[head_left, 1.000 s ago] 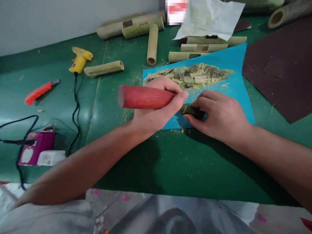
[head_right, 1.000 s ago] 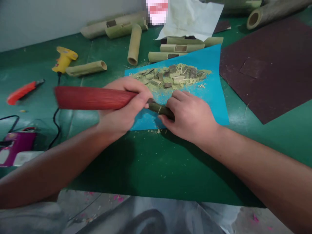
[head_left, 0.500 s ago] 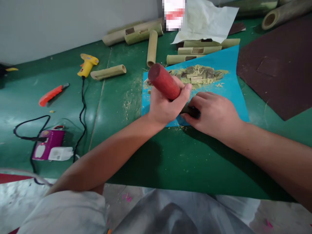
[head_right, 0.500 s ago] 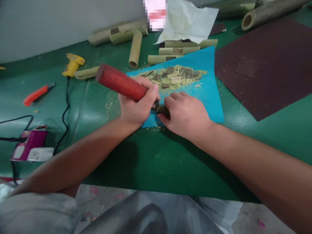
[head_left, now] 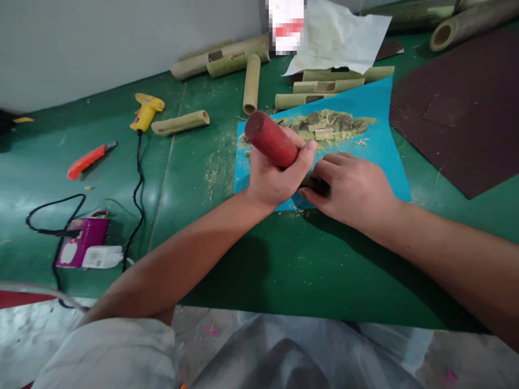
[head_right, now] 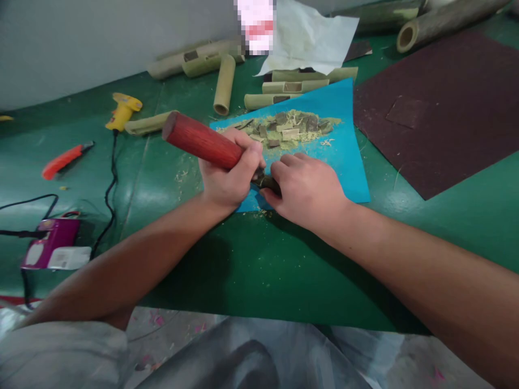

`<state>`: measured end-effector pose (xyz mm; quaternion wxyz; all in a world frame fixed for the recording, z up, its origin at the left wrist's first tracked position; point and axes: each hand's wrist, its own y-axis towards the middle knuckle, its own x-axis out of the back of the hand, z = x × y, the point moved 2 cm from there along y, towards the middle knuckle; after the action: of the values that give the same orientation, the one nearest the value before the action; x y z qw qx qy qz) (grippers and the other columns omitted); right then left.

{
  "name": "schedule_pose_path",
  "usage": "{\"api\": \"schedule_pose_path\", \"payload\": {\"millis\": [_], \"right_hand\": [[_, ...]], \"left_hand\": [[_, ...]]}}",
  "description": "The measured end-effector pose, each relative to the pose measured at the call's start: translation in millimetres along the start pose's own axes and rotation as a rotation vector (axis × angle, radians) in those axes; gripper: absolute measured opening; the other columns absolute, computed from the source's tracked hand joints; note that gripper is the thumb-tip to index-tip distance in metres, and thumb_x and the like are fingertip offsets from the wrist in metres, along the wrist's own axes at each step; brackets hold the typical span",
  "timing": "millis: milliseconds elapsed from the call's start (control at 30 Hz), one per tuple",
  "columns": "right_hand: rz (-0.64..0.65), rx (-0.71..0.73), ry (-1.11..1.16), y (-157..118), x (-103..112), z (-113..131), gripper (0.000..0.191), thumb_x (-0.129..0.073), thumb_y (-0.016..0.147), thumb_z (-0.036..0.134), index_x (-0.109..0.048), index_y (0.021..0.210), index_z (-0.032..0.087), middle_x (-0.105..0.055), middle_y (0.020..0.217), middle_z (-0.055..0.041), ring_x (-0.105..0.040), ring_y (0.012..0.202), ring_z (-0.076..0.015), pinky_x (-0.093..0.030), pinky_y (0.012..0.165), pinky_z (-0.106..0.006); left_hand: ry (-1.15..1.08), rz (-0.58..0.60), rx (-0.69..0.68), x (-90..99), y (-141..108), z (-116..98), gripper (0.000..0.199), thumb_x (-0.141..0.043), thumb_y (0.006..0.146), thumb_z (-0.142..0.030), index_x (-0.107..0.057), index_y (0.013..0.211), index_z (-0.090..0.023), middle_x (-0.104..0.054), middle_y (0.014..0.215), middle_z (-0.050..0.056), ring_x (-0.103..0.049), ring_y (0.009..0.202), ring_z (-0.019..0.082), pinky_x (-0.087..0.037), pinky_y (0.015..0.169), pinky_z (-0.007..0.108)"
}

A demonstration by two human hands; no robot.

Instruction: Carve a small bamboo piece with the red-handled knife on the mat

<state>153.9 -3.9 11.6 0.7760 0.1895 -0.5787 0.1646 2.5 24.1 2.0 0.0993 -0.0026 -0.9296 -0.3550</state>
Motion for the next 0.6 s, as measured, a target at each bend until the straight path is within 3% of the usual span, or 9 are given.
{"api": "schedule_pose_path", "payload": {"millis": [200, 400, 600], "right_hand": [[-0.018, 0.022, -0.046, -1.6, -2.2, -0.2, 0.022, -0.064, 0.094, 0.036, -0.074, 0.103, 0.019, -0.078, 0.107, -0.0135, -0.07, 0.102, -0.0332, -0.048, 0.072, -0.04], [0.016, 0.004, 0.009, 0.1, -3.4, -0.8, 0.017, -0.065, 0.095, 0.032, -0.075, 0.103, 0.021, -0.078, 0.111, -0.0131, -0.07, 0.107, -0.0352, -0.052, 0.077, -0.044], [0.049, 0.044, 0.064, 3.6, -5.8, -0.4, 0.015, -0.066, 0.096, 0.032, -0.074, 0.096, 0.02, -0.076, 0.103, -0.0133, -0.069, 0.105, -0.0325, -0.053, 0.084, -0.042]], "left_hand": [[0.069, 0.029, 0.021, -6.1, 3.7, 5.5, 0.05, -0.068, 0.099, -0.055, -0.05, 0.067, -0.021, -0.047, 0.061, -0.003, -0.056, 0.059, 0.012, -0.056, 0.064, 0.032], [0.111, -0.05, 0.065, -14.7, 5.9, 19.0, 0.053, -0.071, 0.097, -0.054, -0.044, 0.066, -0.021, -0.037, 0.06, -0.004, -0.054, 0.059, 0.013, -0.052, 0.065, 0.033], [0.103, -0.081, 0.152, -18.5, 5.2, 16.0, 0.055, -0.07, 0.098, -0.051, -0.04, 0.063, -0.022, -0.036, 0.057, -0.005, -0.047, 0.054, 0.011, -0.048, 0.06, 0.031]]}}
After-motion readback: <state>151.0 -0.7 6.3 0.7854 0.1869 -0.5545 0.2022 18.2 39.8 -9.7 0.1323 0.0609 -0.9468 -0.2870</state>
